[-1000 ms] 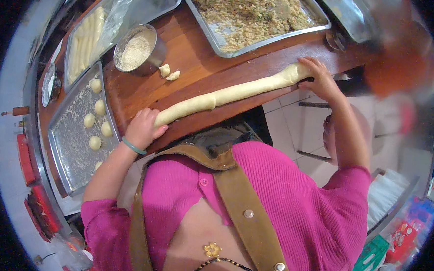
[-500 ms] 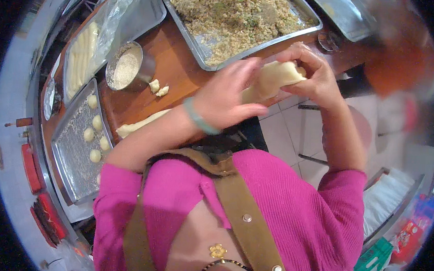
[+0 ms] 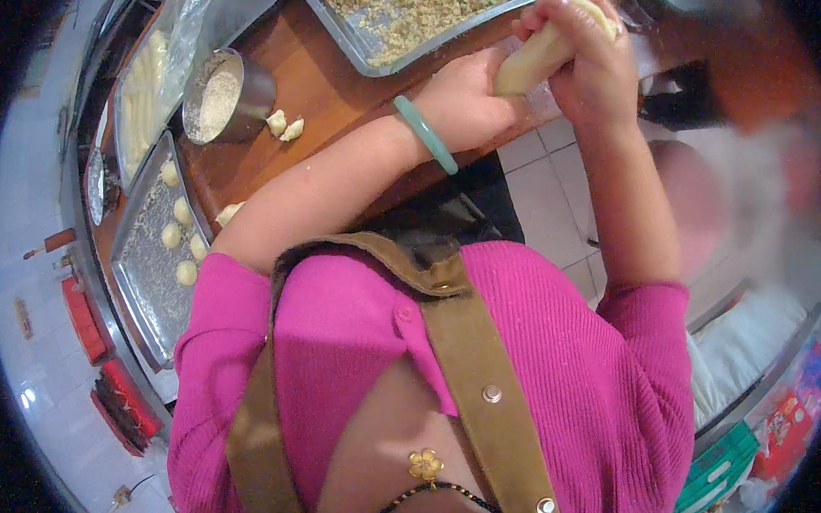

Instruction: The person prepares filled dough balls by tearing small portions of dough from a long roll, flattening them by hand, adding a savory filling from a large tray, and pinching the dough to seal it before placing the finished balls onto a tray coated in sesame seeds.

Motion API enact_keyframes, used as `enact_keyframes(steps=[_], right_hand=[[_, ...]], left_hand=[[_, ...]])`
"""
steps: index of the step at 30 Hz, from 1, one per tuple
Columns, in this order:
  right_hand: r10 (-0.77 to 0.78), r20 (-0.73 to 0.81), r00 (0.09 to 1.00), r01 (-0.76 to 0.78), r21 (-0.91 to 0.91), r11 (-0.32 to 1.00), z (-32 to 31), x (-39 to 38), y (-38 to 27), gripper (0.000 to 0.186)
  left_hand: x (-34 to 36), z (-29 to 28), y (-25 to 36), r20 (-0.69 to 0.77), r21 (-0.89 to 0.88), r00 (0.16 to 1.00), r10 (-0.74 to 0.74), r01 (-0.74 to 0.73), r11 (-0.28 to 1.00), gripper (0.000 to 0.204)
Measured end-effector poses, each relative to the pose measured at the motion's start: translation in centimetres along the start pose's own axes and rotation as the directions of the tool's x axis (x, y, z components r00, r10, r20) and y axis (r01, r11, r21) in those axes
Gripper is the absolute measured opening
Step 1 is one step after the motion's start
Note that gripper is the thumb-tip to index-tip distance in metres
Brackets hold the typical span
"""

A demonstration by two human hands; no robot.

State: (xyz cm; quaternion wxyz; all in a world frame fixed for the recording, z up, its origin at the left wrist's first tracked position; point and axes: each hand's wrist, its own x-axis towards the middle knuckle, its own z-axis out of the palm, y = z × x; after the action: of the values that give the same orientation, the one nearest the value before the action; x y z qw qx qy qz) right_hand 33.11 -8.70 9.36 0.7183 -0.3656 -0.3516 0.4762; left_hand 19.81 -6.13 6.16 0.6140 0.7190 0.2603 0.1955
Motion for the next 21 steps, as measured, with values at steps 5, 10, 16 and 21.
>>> enact_keyframes(steps=[5,10,16,21], right_hand=[[0.088,-0.152,0.985,-0.069,0.123,0.990,-1.9,2.0,0.1,0.020],[-0.144,-0.092,0.985,0.104,-0.349,0.931,-4.9,3.7,-2.6,0.038],[-0.404,0.424,0.810,0.432,-0.899,-0.077,-12.0,-2.0,0.2,0.009],[0.359,0.371,0.856,0.367,-0.927,0.081,-5.9,-14.0,7.7,0.009]], left_hand=[[-1.2,-0.2,1.8,0.118,0.085,0.912,-0.394,0.386,0.919,0.030],[-3.0,-1.5,-2.2,-0.042,0.649,0.998,0.047,-0.009,0.761,0.039],[-7.9,-4.8,-5.1,-0.305,0.724,0.925,0.227,0.071,0.686,0.038],[-10.5,-5.7,-4.3,-0.316,0.693,0.920,0.233,0.056,0.718,0.032]])
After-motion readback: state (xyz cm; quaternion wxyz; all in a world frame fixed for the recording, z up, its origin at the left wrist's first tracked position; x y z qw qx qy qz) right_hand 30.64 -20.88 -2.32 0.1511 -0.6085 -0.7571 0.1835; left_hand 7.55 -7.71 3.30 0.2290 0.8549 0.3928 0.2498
